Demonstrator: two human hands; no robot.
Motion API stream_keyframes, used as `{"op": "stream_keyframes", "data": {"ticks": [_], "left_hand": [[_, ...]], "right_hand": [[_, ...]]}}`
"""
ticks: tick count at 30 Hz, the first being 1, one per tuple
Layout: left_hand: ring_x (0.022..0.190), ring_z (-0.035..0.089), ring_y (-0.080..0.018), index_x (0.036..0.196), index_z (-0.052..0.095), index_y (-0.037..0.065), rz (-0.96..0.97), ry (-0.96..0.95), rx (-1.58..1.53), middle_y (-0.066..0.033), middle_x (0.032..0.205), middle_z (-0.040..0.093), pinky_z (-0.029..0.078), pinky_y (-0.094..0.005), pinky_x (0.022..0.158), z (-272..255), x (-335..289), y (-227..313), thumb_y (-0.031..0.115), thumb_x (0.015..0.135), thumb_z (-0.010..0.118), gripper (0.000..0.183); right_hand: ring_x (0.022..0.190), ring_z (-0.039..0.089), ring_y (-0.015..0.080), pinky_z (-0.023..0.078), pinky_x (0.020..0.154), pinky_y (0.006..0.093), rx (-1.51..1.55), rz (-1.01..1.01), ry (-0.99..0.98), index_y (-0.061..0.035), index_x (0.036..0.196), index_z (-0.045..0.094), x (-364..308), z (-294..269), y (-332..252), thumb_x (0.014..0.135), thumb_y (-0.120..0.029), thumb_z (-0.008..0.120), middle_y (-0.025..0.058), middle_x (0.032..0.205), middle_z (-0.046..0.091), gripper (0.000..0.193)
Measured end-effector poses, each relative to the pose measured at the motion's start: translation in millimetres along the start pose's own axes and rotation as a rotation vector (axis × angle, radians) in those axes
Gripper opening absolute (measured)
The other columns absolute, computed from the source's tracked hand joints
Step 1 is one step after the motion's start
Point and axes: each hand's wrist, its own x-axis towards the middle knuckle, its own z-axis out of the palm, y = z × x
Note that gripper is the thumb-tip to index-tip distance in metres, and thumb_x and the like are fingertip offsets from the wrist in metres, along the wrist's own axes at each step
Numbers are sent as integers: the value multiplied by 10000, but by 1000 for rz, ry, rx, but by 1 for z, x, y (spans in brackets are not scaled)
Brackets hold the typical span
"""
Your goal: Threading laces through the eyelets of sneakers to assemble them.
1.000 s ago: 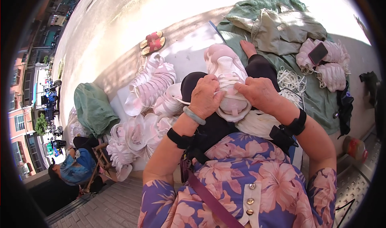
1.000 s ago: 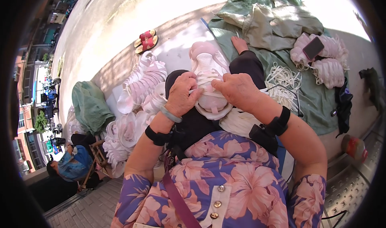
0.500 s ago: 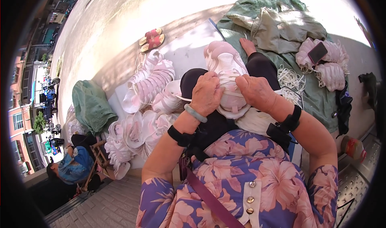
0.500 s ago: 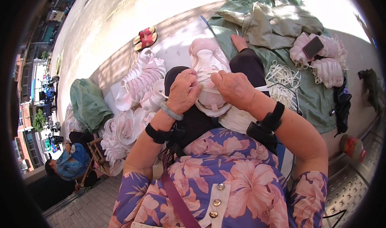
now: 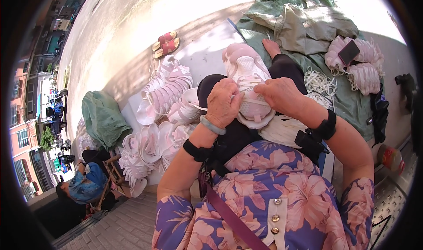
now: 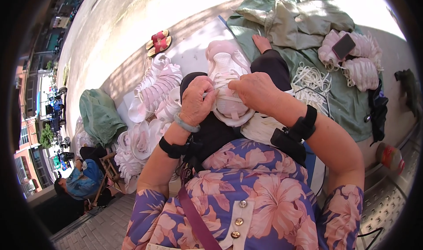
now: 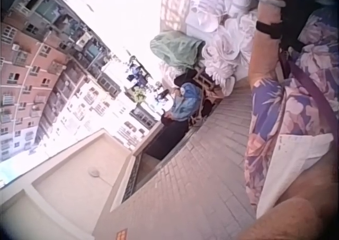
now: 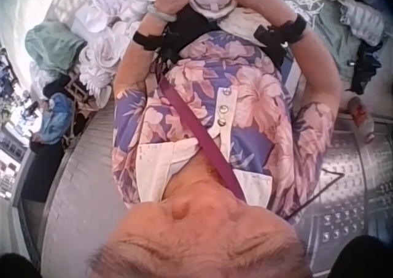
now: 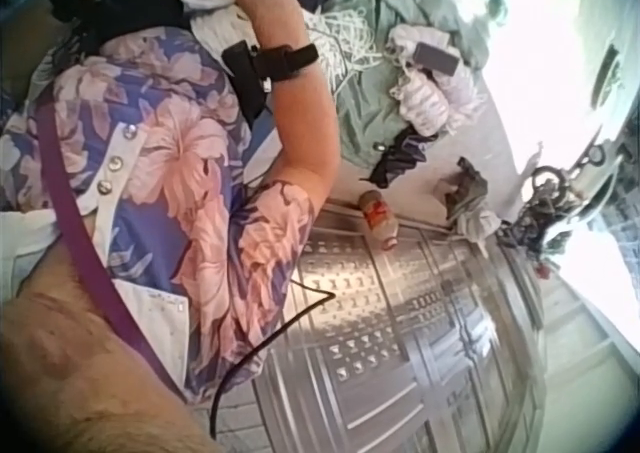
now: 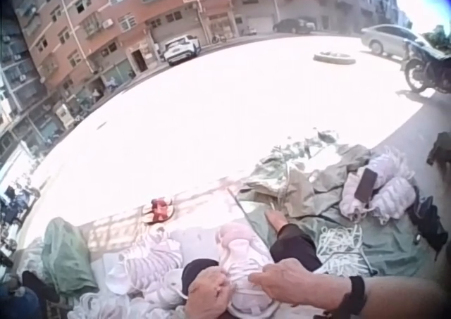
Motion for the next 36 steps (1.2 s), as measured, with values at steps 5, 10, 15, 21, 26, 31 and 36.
{"op": "stream_keyframes", "data": {"ticks": [5,10,15,21,26,31,36], "left_hand": [[611,535,-225,755,551,5,-143,-17,-47,-94,697,561,438,-302,594,-2,8,13,102,770,646,136],[541,478,-123,761,558,7,-187,-3,-136,-63,600,522,411,-277,529,-1,10,14,98,782,650,130],[515,470,-103,771,573,13,-294,-124,-250,-66,594,533,399,-264,503,-5,8,10,103,783,651,120],[512,552,-242,774,590,40,-247,-288,66,-127,579,552,433,-329,519,-17,12,20,212,772,652,184],[606,603,-326,773,611,53,-162,-365,255,-156,628,592,463,-391,555,-14,13,31,242,767,638,191],[626,614,-334,770,616,52,-131,-245,191,-154,665,613,476,-408,570,-5,15,44,231,770,623,179],[588,599,-278,798,620,79,64,-146,354,-101,687,610,456,-372,540,14,18,48,195,730,615,135]], "right_hand": [[687,630,297,470,563,412,-111,-81,-95,-77,812,577,9,-1,0,741,-85,573,116,713,616,72],[641,621,277,467,520,385,-135,-62,95,-96,795,522,-1,20,0,736,-110,585,75,665,577,88],[574,596,250,460,487,350,-181,-139,300,-120,784,510,-11,31,5,743,-132,581,39,624,530,83],[548,586,239,458,479,347,-103,-134,345,-120,758,502,-9,38,7,752,-148,583,38,606,524,86],[580,598,281,458,497,384,247,-104,435,-100,832,558,-13,43,10,768,-102,570,90,628,574,65],[589,598,302,451,518,397,397,84,360,-92,935,532,-25,39,6,761,-92,568,107,622,571,177],[594,596,320,449,534,406,476,119,315,-75,976,475,-27,35,8,780,-101,541,114,604,555,208]]}}
